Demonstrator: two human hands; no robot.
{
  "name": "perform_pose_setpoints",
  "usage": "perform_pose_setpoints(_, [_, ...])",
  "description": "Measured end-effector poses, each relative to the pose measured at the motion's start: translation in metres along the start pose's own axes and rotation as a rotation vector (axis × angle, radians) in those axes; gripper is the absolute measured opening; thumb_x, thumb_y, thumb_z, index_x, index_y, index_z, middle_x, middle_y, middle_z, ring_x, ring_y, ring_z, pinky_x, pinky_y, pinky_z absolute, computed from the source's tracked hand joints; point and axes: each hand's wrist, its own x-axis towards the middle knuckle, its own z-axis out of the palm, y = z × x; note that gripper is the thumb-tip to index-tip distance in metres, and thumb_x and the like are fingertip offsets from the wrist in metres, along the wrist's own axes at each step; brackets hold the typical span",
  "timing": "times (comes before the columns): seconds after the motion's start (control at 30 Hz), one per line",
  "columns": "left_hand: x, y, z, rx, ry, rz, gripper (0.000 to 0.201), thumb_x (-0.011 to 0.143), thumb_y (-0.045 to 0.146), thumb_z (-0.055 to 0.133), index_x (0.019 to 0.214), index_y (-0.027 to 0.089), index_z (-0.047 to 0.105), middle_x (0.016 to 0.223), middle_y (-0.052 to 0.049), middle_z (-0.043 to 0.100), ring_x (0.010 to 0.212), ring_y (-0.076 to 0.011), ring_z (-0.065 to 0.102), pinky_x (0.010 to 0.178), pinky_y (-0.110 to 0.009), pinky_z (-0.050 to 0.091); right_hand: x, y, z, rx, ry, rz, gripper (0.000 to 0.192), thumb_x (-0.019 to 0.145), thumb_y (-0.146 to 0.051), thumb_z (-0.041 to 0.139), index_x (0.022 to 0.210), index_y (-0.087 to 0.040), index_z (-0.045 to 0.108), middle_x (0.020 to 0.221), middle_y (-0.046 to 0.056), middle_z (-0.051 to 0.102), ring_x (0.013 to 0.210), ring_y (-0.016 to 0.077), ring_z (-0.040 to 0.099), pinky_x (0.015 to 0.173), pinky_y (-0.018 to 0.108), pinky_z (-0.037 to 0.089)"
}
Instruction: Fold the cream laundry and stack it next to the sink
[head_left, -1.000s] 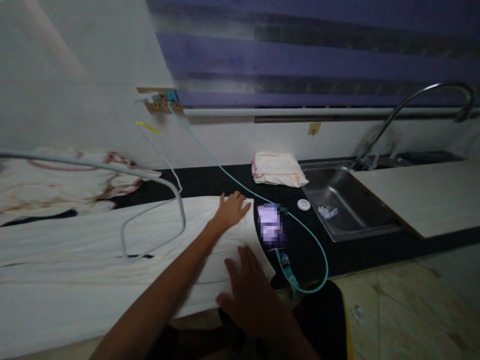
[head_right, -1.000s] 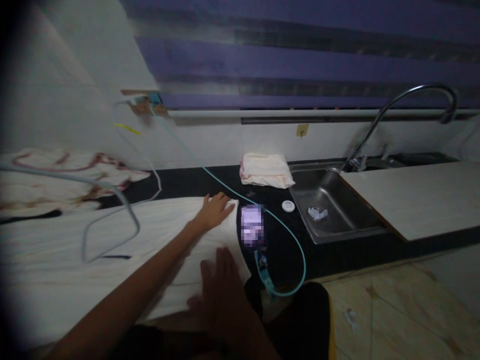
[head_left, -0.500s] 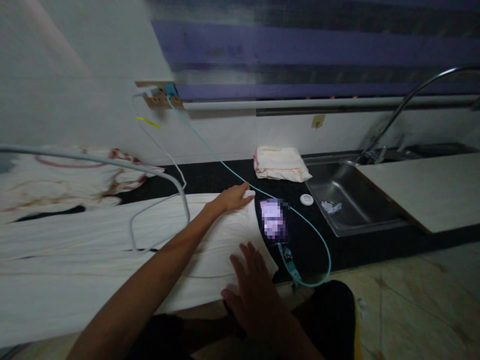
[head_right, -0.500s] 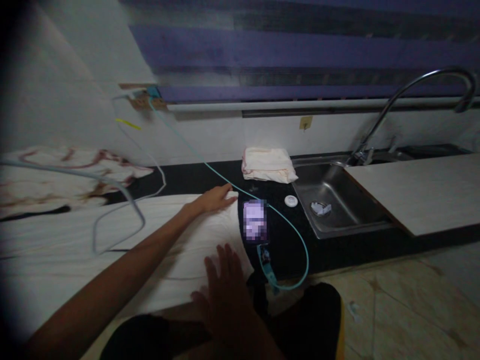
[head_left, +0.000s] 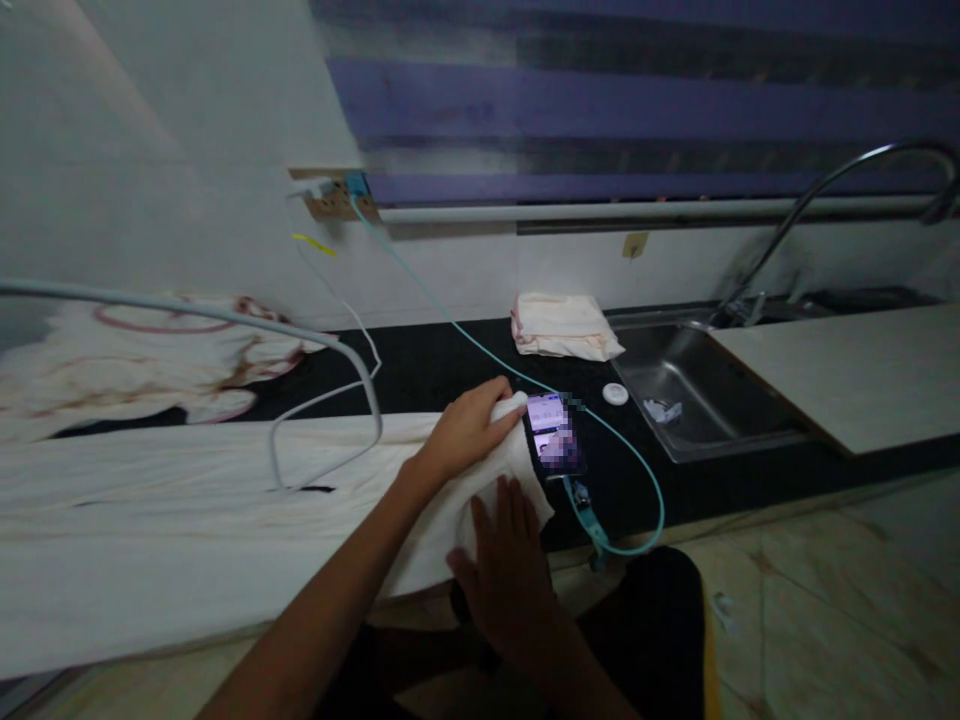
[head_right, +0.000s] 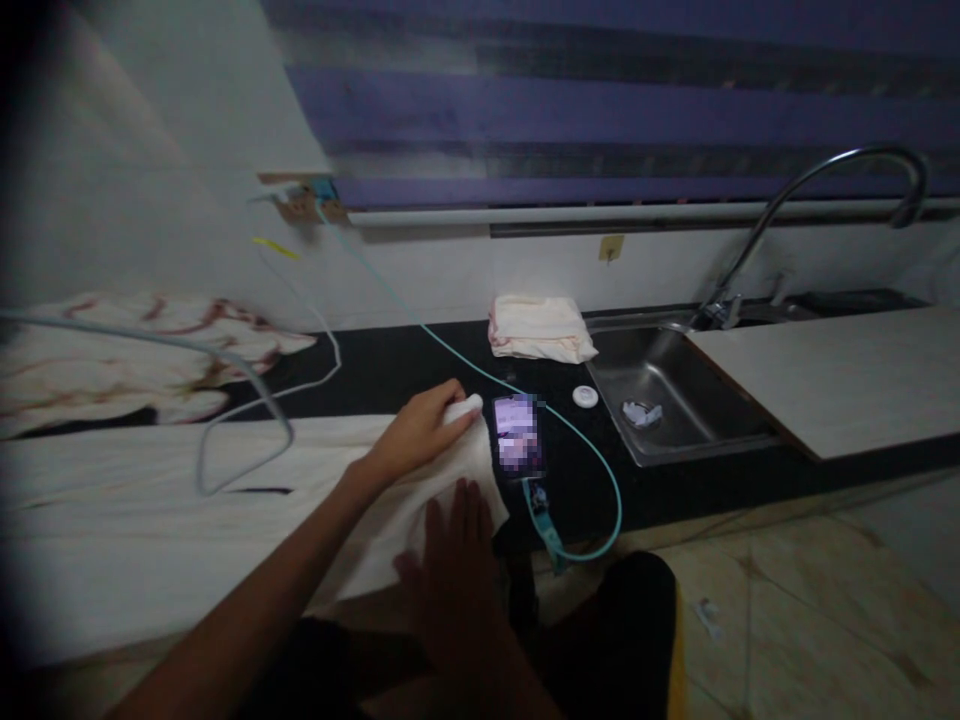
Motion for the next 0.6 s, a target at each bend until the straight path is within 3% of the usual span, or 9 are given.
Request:
perform_pose_setpoints(0.1, [-0.026,0.017,0.015,-0.073,-0.054,-0.145,0.024,0.095,0.043,0.061,0.097,0.02,0.055,0.09,-0.002,0.065,0.079,-0.0184,0.059,0.071,-0.03,0.038,0.008,-0.002,0.004,0.044,0.044,0.005,0.067,0.094,-0.031,0.068,0.154,-0.008,0.048,0.166,0.029,0.033,0.158,0.0446,0.024,0.12,0.069,0.034])
perform_pose_setpoints(0.2, [-0.047,0.024,0.033,-0.252,-0.072,-0.231,0.025,0.086,0.029,0.069,0.108,0.02,0.058,0.09,0.0,0.068,0.081,-0.0175,0.062,0.073,-0.029,0.042,0.011,0.002,0.0,0.15,0.091,-0.031,0.065,0.092,-0.023,0.063,0.154,-0.011,0.047,0.159,0.024,0.047,0.154,0.04,0.035,0.121,0.067,0.035])
perform_pose_setpoints(0.3, [-0.062,0.024,0.042,-0.37,-0.064,-0.283,0.02,0.083,0.023,0.068,0.102,0.019,0.065,0.09,-0.001,0.071,0.082,-0.0171,0.065,0.075,-0.028,0.045,0.003,0.013,-0.011,0.302,0.138,-0.099,0.047,0.096,-0.014,0.051,0.142,-0.017,0.059,0.139,0.016,0.066,0.138,0.0298,0.057,0.115,0.054,0.049])
perform_pose_setpoints(0.37, [-0.069,0.026,0.044,-0.387,-0.036,-0.339,0.011,0.085,0.024,0.066,0.093,0.018,0.068,0.089,-0.002,0.073,0.082,-0.0175,0.066,0.076,-0.028,0.046,-0.009,0.024,-0.019,0.338,0.174,-0.131,0.041,0.098,-0.01,0.045,0.134,-0.02,0.063,0.133,0.014,0.07,0.133,0.0246,0.061,0.111,0.046,0.054])
perform_pose_setpoints(0.47, [-0.079,0.032,0.047,-0.392,0.03,-0.385,0.009,0.087,0.026,0.065,0.088,0.019,0.07,0.086,-0.001,0.071,0.08,-0.0172,0.065,0.075,-0.029,0.048,-0.027,0.036,-0.025,0.25,0.228,-0.157,0.043,0.097,-0.007,0.046,0.134,-0.019,0.063,0.138,0.014,0.067,0.136,0.0251,0.06,0.108,0.045,0.056])
perform_pose_setpoints(0.6, [-0.092,0.04,0.062,-0.274,0.133,-0.305,0.009,0.084,0.015,0.065,0.09,0.019,0.07,0.095,-0.003,0.069,0.093,-0.0179,0.064,0.085,-0.029,0.05,-0.033,0.04,-0.024,0.204,0.197,-0.171,0.047,0.093,-0.008,0.05,0.137,-0.018,0.062,0.134,0.015,0.069,0.132,0.0285,0.062,0.106,0.048,0.058])
